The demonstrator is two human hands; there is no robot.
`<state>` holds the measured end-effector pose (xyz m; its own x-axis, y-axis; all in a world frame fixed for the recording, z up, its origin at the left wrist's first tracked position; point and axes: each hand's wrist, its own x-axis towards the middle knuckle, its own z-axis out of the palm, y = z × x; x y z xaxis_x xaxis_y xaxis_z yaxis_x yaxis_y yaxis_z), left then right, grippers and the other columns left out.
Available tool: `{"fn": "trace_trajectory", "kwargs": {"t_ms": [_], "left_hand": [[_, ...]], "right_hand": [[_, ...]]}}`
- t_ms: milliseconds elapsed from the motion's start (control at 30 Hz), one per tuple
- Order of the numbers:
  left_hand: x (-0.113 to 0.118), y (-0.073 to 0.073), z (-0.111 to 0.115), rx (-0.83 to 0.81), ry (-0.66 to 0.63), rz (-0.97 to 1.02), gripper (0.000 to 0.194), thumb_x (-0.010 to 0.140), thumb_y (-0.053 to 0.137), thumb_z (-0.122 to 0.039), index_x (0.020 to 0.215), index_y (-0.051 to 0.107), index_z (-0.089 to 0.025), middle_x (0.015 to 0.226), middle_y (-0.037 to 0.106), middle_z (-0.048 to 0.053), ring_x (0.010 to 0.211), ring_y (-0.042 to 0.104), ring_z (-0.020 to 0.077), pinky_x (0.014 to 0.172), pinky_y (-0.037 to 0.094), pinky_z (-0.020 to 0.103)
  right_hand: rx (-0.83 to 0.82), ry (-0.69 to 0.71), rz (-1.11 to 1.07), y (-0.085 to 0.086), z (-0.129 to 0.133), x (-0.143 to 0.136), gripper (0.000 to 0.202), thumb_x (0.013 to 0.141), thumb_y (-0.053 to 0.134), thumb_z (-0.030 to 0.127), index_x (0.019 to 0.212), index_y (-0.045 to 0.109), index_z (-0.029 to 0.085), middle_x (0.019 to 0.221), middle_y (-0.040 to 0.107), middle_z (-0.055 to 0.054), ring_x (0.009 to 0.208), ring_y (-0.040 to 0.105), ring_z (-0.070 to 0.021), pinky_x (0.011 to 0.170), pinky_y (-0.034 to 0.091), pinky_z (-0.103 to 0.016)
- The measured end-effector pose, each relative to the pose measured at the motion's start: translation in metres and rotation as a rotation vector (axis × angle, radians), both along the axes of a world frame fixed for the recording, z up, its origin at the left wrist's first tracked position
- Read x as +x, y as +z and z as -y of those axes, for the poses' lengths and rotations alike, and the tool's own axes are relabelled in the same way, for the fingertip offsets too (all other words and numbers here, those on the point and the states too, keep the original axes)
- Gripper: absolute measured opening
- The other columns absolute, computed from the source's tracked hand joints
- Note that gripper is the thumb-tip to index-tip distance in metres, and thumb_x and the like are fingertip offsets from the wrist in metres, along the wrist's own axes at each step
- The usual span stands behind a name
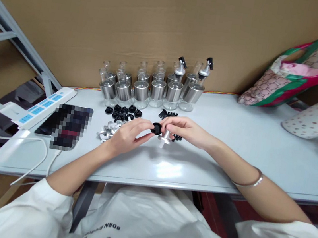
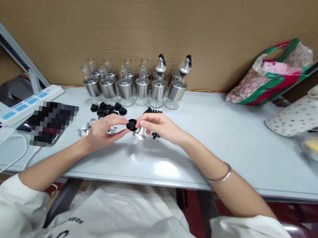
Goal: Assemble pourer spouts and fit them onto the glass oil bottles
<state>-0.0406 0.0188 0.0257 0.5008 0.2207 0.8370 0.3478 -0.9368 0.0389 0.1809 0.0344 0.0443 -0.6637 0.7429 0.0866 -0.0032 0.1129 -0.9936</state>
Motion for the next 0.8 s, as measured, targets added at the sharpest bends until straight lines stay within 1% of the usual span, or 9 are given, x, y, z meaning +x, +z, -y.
{"fn": "trace_trajectory", "kwargs": {"t_ms": [67, 133, 233, 333, 500, 633, 700, 800], "left_hand": [[0.0004, -0.0008, 0.0008, -0.045, 0.017, -0.006, 0.028, 0.084, 0.062, -0.017, 0.108, 0.048, -0.017, 0.089, 0.064, 0.004, 0.081, 0.064, 0.0125, 0.072, 0.056, 0.026], [0.0009, -0.0013, 0.0017, -0.102, 0.057, -0.006, 0.028, 0.085, 0.061, -0.024, 0.109, 0.046, -0.018, 0.085, 0.062, 0.002, 0.075, 0.062, 0.0114, 0.067, 0.055, 0.025], [0.0013, -0.0004, 0.0030, -0.153, 0.140, -0.046, 0.022, 0.087, 0.059, -0.030, 0.101, 0.048, -0.016, 0.080, 0.059, 0.002, 0.066, 0.058, 0.0100, 0.061, 0.051, 0.022], [0.0019, 0.0017, 0.0044, -0.149, 0.197, -0.128, 0.016, 0.089, 0.055, -0.030, 0.092, 0.051, -0.016, 0.077, 0.060, 0.002, 0.062, 0.056, 0.0104, 0.060, 0.048, 0.023], [0.0046, 0.0019, 0.0085, -0.212, 0.280, -0.227, 0.015, 0.089, 0.049, -0.029, 0.092, 0.054, -0.015, 0.077, 0.062, 0.002, 0.062, 0.058, 0.0116, 0.060, 0.046, 0.023], [0.0057, -0.0013, 0.0096, -0.269, 0.335, -0.291, 0.012, 0.086, 0.048, -0.025, 0.091, 0.055, -0.015, 0.074, 0.061, 0.001, 0.059, 0.057, 0.0121, 0.059, 0.044, 0.024], [0.0051, -0.0026, 0.0086, -0.288, 0.326, -0.291, 0.012, 0.086, 0.047, -0.024, 0.090, 0.055, -0.016, 0.073, 0.060, 0.001, 0.059, 0.056, 0.0118, 0.059, 0.044, 0.023], [0.0035, -0.0024, 0.0063, -0.276, 0.320, -0.216, 0.012, 0.085, 0.044, -0.022, 0.089, 0.053, -0.016, 0.074, 0.059, 0.001, 0.059, 0.056, 0.0112, 0.058, 0.043, 0.023]], "right_hand": [[0.011, -0.013, -0.002, -0.0007, -0.0009, 0.0005, 0.030, 0.079, 0.066, 0.046, 0.081, 0.067, 0.016, 0.084, 0.063, -0.002, 0.064, 0.049, -0.0085, 0.059, 0.039, -0.022], [0.018, -0.029, -0.005, -0.0008, -0.0013, 0.0013, 0.030, 0.078, 0.067, 0.047, 0.081, 0.068, 0.017, 0.082, 0.063, -0.002, 0.065, 0.050, -0.0091, 0.059, 0.039, -0.023], [0.038, -0.041, -0.006, -0.0001, -0.0009, 0.0019, 0.031, 0.077, 0.069, 0.048, 0.080, 0.069, 0.017, 0.083, 0.064, -0.002, 0.067, 0.052, -0.0102, 0.061, 0.041, -0.023], [0.065, -0.033, -0.008, 0.0000, -0.0004, 0.0018, 0.029, 0.076, 0.069, 0.047, 0.081, 0.070, 0.017, 0.086, 0.065, -0.003, 0.069, 0.054, -0.0109, 0.062, 0.041, -0.023], [0.093, -0.006, 0.001, -0.0024, -0.0021, 0.0013, 0.027, 0.077, 0.069, 0.044, 0.082, 0.069, 0.017, 0.081, 0.066, -0.003, 0.072, 0.057, -0.0126, 0.066, 0.044, -0.025], [0.099, -0.016, 0.013, -0.0033, -0.0031, 0.0009, 0.027, 0.077, 0.069, 0.043, 0.082, 0.069, 0.016, 0.083, 0.067, -0.004, 0.072, 0.056, -0.0124, 0.065, 0.043, -0.025], [0.096, -0.023, 0.011, -0.0022, -0.0023, 0.0005, 0.027, 0.077, 0.069, 0.044, 0.081, 0.069, 0.017, 0.086, 0.066, -0.004, 0.072, 0.055, -0.0120, 0.063, 0.043, -0.025], [0.106, -0.043, -0.040, 0.0001, -0.0008, 0.0000, 0.028, 0.077, 0.069, 0.045, 0.080, 0.070, 0.017, 0.093, 0.065, -0.004, 0.070, 0.056, -0.0106, 0.060, 0.043, -0.024]]}}
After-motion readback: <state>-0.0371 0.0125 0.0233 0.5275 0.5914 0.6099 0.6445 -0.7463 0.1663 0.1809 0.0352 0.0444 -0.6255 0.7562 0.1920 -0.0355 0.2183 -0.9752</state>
